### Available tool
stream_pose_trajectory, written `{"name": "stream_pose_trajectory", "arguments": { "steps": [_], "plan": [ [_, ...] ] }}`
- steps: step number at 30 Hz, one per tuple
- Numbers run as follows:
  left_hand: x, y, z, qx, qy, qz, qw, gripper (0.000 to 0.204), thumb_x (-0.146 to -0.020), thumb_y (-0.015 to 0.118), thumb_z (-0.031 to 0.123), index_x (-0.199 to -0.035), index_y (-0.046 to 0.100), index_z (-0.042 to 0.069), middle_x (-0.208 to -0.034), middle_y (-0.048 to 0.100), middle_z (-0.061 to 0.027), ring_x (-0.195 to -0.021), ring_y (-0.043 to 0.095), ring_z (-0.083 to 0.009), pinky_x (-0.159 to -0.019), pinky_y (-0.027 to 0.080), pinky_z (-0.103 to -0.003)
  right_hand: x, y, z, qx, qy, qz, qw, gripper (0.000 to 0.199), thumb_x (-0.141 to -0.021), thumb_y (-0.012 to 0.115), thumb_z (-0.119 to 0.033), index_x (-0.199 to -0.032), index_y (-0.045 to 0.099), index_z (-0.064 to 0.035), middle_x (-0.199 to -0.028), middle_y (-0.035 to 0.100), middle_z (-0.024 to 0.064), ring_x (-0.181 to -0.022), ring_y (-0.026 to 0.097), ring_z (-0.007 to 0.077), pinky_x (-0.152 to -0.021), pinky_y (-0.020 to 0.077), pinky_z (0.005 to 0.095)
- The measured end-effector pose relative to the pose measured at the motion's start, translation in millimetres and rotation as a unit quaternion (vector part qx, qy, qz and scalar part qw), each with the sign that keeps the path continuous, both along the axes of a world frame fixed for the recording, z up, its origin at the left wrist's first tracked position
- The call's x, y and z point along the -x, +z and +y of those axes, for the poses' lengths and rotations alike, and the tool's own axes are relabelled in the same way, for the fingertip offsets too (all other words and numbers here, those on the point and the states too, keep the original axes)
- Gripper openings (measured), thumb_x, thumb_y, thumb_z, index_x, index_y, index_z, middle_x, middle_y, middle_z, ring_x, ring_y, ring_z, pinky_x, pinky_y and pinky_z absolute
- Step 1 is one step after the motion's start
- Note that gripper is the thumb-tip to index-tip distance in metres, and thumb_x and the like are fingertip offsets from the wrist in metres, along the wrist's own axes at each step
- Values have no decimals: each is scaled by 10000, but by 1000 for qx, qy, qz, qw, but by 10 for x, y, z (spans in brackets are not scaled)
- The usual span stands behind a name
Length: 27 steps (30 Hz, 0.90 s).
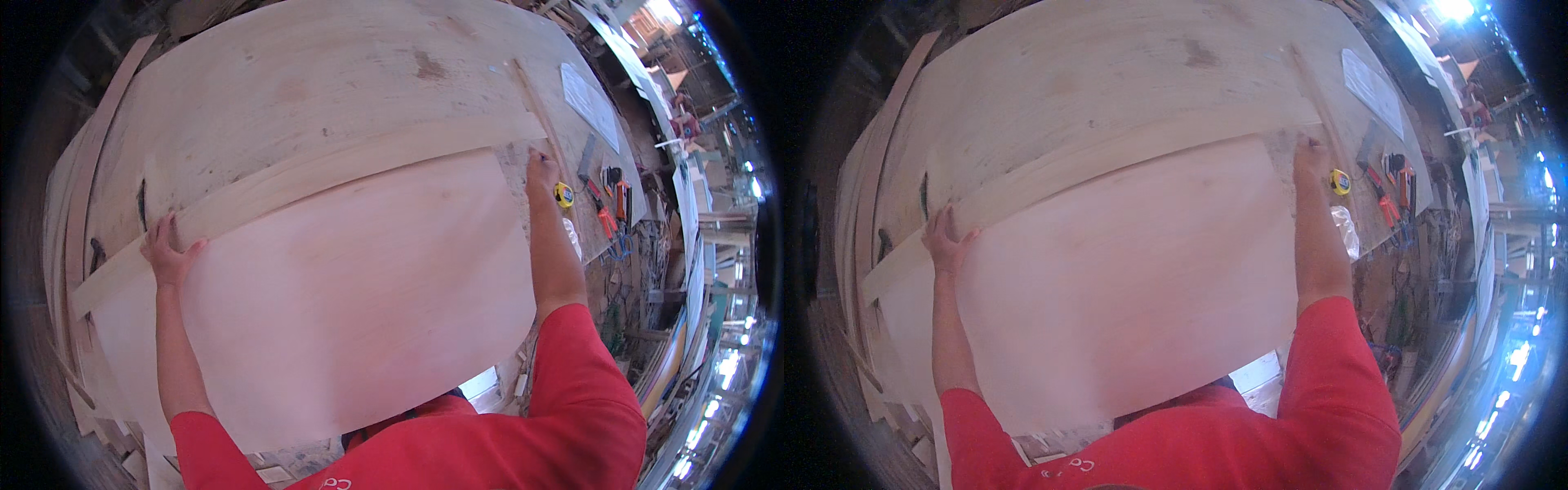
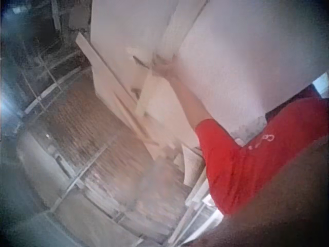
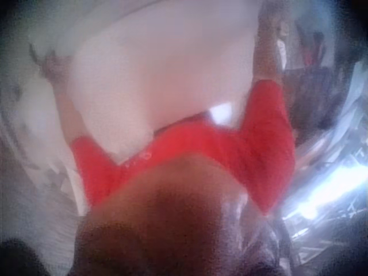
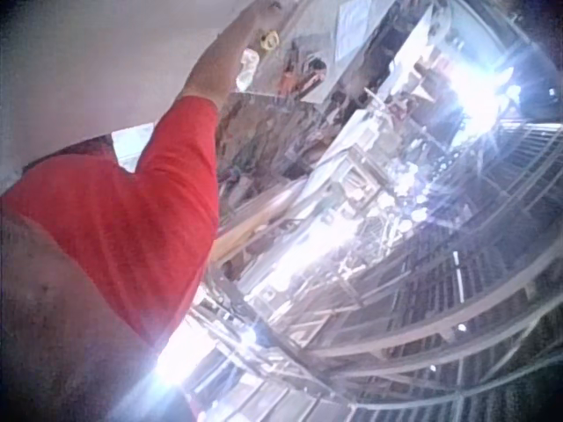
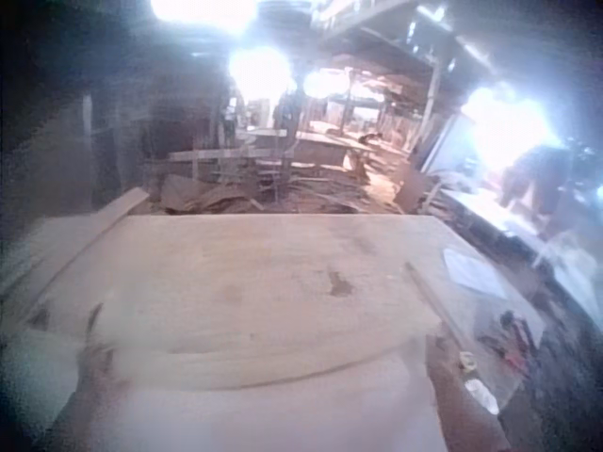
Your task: The person assembles a wooden drawer-like structure by attaching thin wooden strips to a plywood panel using a pneumatic nail gun. They then mark curved plywood pieces with a pen and align additional strips for further assembly.
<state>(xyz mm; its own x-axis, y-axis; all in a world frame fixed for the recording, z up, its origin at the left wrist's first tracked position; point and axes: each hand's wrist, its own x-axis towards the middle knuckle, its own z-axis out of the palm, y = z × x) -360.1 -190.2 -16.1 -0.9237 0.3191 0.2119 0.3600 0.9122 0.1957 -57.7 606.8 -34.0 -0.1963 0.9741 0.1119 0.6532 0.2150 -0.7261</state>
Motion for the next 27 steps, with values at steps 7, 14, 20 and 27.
{"name": "stream_pose_trajectory", "arguments": {
  "steps": [7,14,20,27],
  "plan": [
    [-22,-63,-195,-16,-22,30,999,946,-615,911,548,-1425,583,185,-1474,530,-79,-1423,438,-318,-1165,235,-607,730,-5,-540,365,2,285,886,204,-902,801,-322,-971,695,-162,-924,715,14,-734,658,145,-643,498,286],
    [1,-111,-166,1,-30,66,997,919,-646,883,579,-1409,591,158,-1446,545,-83,-1396,459,-315,-1151,257,-562,834,52,-442,404,95,349,840,155,-950,727,-145,-1079,641,-137,-975,687,24,-825,673,161,-792,559,337],
    [70,-140,-253,3,-38,64,997,853,-700,855,568,-1402,596,158,-1420,557,-77,-1368,478,-316,-1134,277,-550,825,-15,-469,420,101,371,822,91,-949,724,-64,-996,647,-80,-931,704,52,-800,710,199,-771,619,339],
    [31,-101,-137,-7,-54,72,996,838,-705,863,533,-1405,590,161,-1395,564,-75,-1347,492,-314,-1130,291,-532,718,-120,-403,409,106,377,824,126,-946,703,-28,-1061,654,-42,-982,718,98,-853,722,227,-794,614,360]
  ]
}}
